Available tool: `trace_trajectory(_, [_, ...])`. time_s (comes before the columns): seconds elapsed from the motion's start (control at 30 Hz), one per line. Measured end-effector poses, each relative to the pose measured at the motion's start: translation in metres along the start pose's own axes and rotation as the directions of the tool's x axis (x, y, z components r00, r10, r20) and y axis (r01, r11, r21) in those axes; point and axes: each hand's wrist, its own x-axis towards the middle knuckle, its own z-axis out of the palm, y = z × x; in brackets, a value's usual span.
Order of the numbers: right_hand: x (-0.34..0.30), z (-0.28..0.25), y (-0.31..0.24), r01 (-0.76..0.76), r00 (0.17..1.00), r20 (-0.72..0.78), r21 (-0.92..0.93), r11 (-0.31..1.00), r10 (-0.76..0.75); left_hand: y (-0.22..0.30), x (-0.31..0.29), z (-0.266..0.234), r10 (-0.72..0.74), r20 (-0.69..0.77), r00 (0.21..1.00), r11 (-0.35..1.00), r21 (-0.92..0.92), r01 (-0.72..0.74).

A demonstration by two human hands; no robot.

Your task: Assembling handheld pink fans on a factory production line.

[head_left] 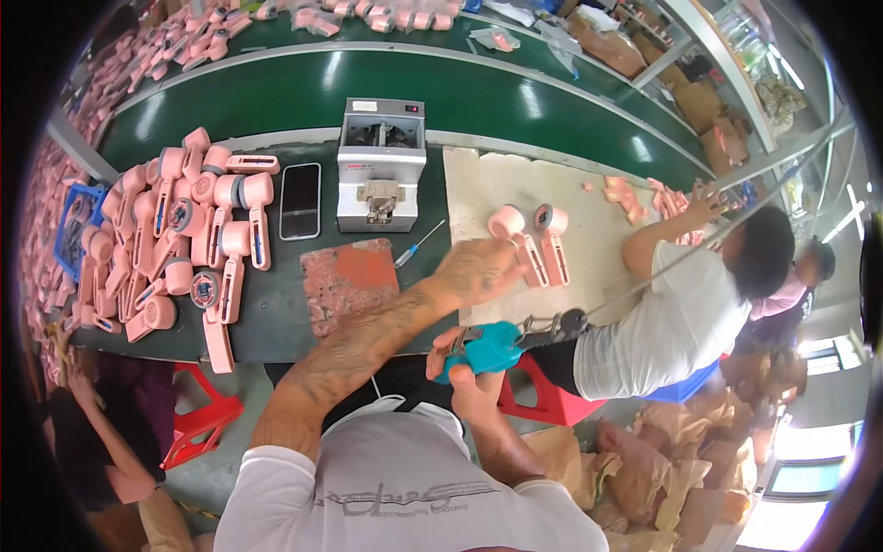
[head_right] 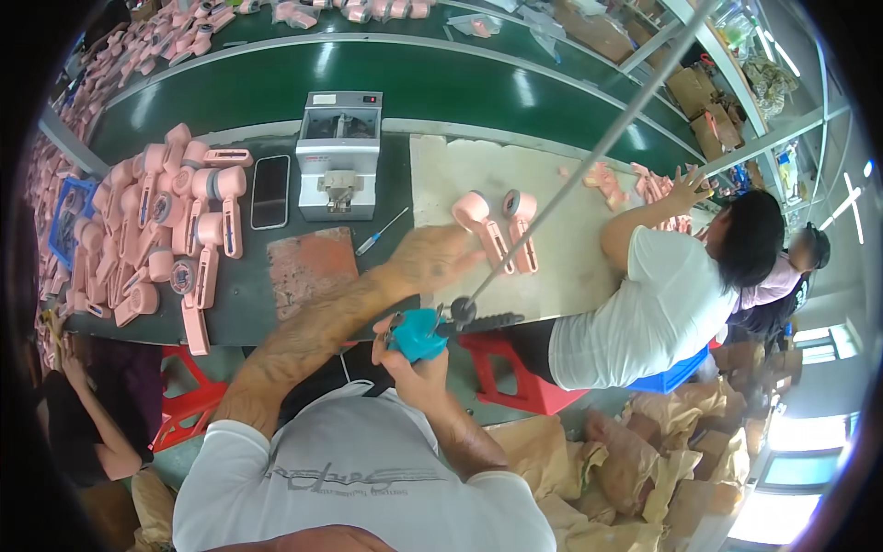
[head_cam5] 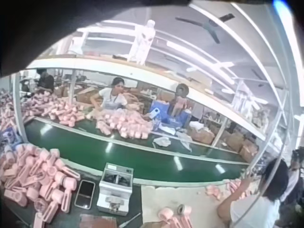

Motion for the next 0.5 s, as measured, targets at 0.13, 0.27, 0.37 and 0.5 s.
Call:
trace_trajectory(0.13, [-0.014, -0.012, -0.004, -0.052, 0.997, -0.051, -0.033, 0.998, 0.05, 0.003, 0.024, 0.056, 0.126, -0.09, 0.988, 0.966, 0.239, -0.101])
trace_trajectory(0.27, [-0.017, -0.026, -0.01, -0.021, 0.987, -0.161, -0.061, 0.998, 0.01, -0.004, 0.015, 0.063, 0.157, -0.258, 0.953, 0.936, 0.348, -0.06])
trace_trajectory(0.37, [-0.008, -0.028, -0.012, -0.019, 0.986, -0.169, -0.071, 0.997, 0.006, -0.037, 0.002, 0.044, -0.004, -0.136, 0.991, 0.905, 0.42, 0.062])
trace_trajectory(0.5, [0.014, -0.029, 0.0, 0.028, 0.996, -0.082, -0.09, 0.996, -0.035, -0.046, -0.013, 0.018, -0.107, -0.371, 0.922, 0.97, 0.163, 0.179])
